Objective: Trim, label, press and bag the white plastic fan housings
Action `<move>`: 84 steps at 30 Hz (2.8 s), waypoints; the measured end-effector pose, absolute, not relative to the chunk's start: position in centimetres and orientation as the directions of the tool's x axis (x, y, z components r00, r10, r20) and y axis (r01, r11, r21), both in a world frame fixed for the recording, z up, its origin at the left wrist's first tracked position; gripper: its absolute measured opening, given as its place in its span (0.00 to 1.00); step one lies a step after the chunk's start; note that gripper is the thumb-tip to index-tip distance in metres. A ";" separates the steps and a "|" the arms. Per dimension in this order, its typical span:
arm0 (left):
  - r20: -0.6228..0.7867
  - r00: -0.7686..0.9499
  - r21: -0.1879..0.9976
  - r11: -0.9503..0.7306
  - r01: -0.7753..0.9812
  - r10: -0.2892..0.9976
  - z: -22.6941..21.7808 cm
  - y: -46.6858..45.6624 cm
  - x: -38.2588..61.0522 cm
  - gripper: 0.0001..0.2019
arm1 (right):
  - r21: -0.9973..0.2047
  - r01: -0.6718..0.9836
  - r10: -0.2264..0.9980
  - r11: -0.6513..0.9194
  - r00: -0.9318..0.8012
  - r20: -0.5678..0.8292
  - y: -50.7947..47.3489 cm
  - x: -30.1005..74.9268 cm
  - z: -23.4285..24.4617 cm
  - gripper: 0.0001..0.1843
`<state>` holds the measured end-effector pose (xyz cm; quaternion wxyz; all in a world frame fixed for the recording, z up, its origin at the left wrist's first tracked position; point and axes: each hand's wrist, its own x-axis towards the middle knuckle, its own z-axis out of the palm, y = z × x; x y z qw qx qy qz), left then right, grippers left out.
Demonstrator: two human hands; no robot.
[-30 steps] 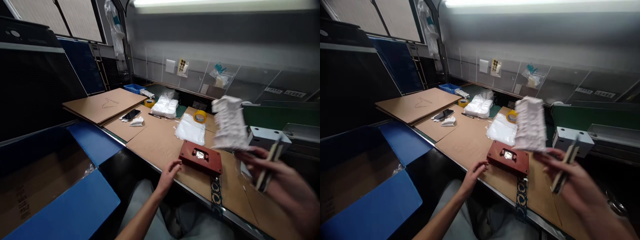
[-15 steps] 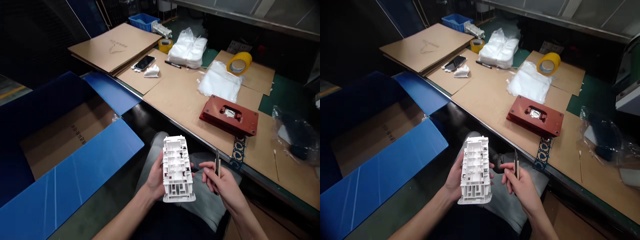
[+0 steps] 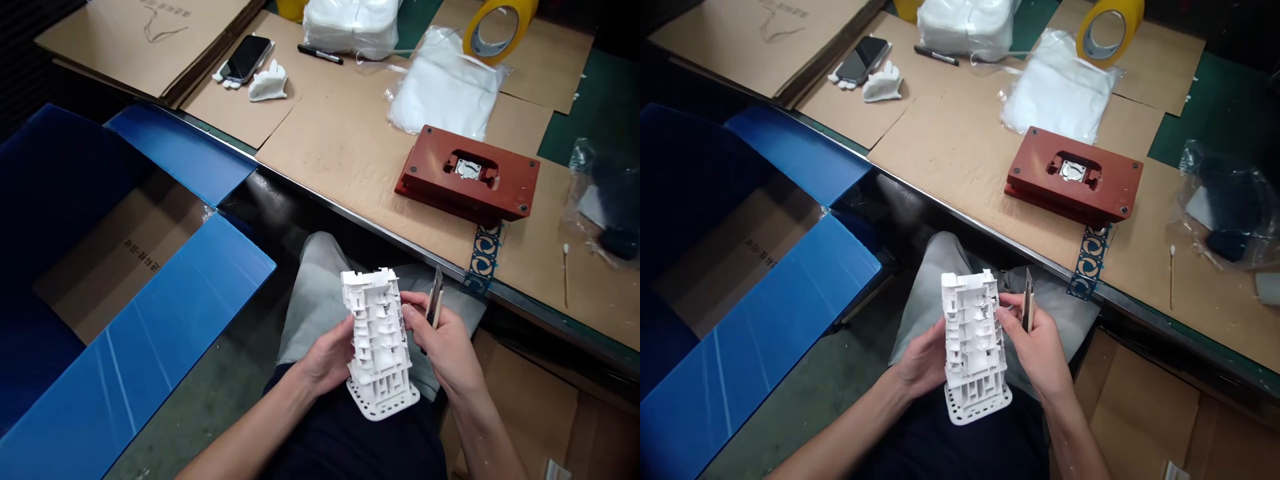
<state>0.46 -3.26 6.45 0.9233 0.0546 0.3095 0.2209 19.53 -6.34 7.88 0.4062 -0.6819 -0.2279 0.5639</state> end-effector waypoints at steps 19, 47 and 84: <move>-0.437 0.619 0.829 0.559 -0.004 0.653 8.3 -2.0 0.0 0.48 | -0.844 -0.150 0.839 -0.514 0.117 -0.532 -6.4 19.9 7.4 0.22; -0.764 0.579 -0.163 0.782 -0.602 0.286 8.5 -1.4 1.7 0.32 | -0.804 -0.151 0.763 -0.575 0.255 -0.594 -6.3 19.2 7.0 0.22; -0.622 0.650 -0.096 0.781 -0.617 0.437 9.6 -1.9 1.4 0.21 | -0.776 -0.190 0.738 -0.601 0.241 -0.630 -6.6 18.6 5.9 0.21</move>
